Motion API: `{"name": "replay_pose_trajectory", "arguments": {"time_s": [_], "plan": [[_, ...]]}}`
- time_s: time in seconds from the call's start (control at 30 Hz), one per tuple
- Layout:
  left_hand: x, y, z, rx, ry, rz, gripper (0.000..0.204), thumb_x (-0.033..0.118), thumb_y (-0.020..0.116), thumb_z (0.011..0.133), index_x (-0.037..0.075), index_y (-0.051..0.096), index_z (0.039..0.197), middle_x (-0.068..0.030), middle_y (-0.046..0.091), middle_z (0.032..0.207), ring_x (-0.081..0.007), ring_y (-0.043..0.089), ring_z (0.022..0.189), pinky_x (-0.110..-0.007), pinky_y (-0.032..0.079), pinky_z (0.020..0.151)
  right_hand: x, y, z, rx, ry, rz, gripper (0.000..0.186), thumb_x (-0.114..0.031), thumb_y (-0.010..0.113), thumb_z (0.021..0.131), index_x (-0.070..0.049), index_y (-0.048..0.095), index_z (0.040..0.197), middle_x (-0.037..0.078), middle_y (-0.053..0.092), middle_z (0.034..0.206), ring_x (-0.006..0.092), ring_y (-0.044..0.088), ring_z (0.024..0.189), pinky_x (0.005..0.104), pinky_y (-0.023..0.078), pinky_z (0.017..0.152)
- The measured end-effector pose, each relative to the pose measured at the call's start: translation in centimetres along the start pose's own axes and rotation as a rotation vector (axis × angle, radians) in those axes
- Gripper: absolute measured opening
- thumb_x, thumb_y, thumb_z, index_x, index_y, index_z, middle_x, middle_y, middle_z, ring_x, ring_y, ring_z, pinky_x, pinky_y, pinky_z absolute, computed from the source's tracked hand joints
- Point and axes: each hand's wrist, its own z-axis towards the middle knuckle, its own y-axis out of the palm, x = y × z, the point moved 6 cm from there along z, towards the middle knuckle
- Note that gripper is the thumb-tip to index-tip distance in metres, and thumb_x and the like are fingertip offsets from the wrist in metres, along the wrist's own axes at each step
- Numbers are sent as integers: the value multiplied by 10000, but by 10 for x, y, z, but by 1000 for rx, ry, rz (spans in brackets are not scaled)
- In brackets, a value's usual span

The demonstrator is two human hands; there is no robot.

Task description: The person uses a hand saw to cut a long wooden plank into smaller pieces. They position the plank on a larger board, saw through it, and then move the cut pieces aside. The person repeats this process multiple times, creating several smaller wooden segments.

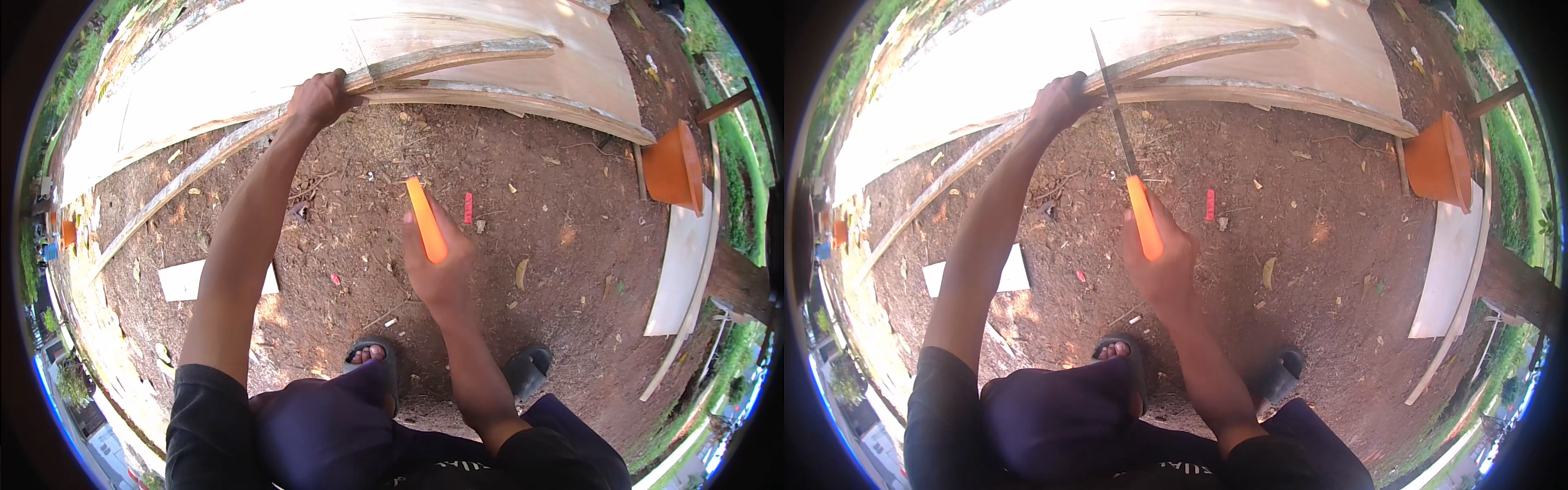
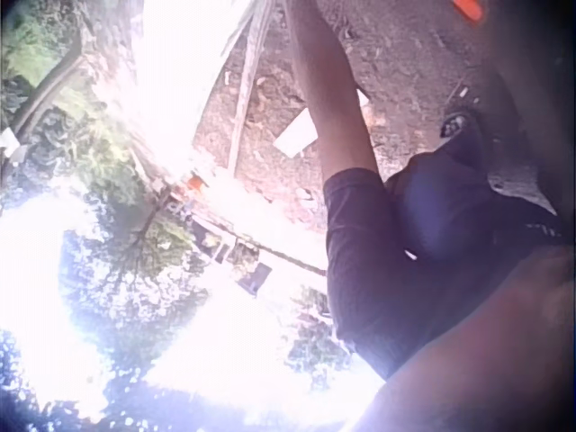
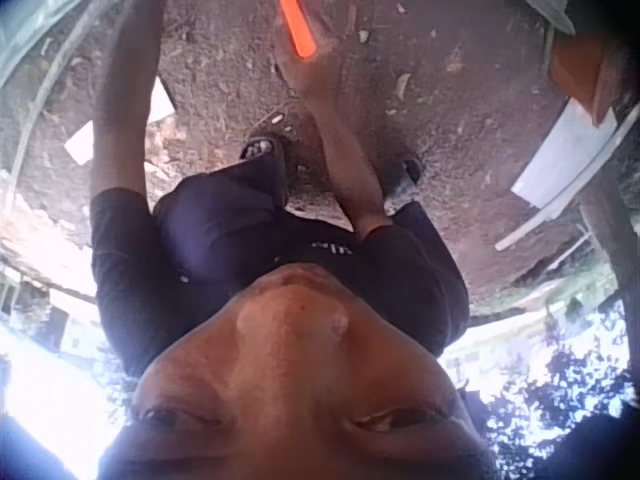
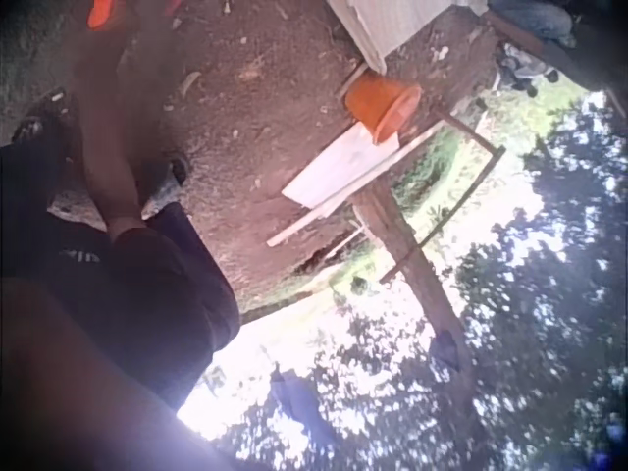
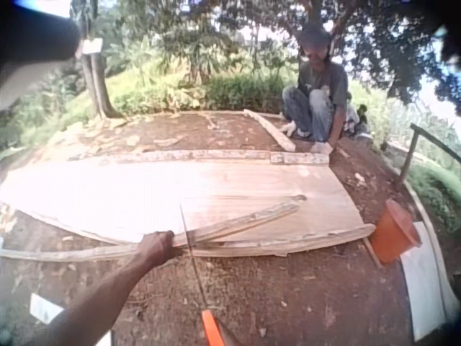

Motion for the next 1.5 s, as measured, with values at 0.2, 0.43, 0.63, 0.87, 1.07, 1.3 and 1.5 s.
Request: {"name": "replay_pose_trajectory", "arguments": {"time_s": [0.2,0.43,0.63,0.87,1.07,1.3,1.5], "plan": [[5,2,2,23,22,-6,562,604,712,855,70,646,1016,-156,730,841,-311,720,797,-448,562,738,-3,48,98,-88,70,-141,250,-148,659,951,42,682,1113,188,715,842,203,705,738,362,522,658],[-3,7,0,10,22,3,582,624,698,856,70,646,1024,-161,733,850,-321,722,799,-450,565,742,-4,18,34,22,-36,-1,322,-106,650,934,44,659,1219,200,727,847,306,742,738,376,576,686],[-2,4,0,39,26,41,571,612,688,868,75,627,1055,-143,732,845,-306,718,773,-452,563,708,5,28,49,29,4,23,285,-112,653,937,34,672,1181,203,721,847,296,738,742,372,558,667],[-6,5,-3,-2,5,-2,563,593,709,863,61,628,1029,-159,736,877,-329,721,824,-471,560,764,1,30,43,-31,69,23,263,-109,662,947,34,686,1166,158,732,866,163,674,728,343,534,678],[5,6,1,-68,-46,-35,621,648,705,821,72,639,1045,-142,723,877,-291,714,833,-438,556,755,18,10,13,50,-55,10,330,-49,663,928,40,654,1246,174,738,905,195,739,776,321,565,661],[7,-5,-3,-78,-23,-10,561,590,698,877,60,642,1053,-169,740,948,-320,725,903,-467,556,812,28,45,54,17,-62,17,314,-103,654,923,37,664,1205,217,724,870,305,731,712,376,562,632],[7,5,-1,-142,-84,-44,579,619,679,877,63,635,1031,-169,728,906,-329,717,880,-469,555,799,49,2,-25,52,-88,14,368,-64,680,917,32,648,1270,184,742,995,194,744,791,319,582,699]]}}
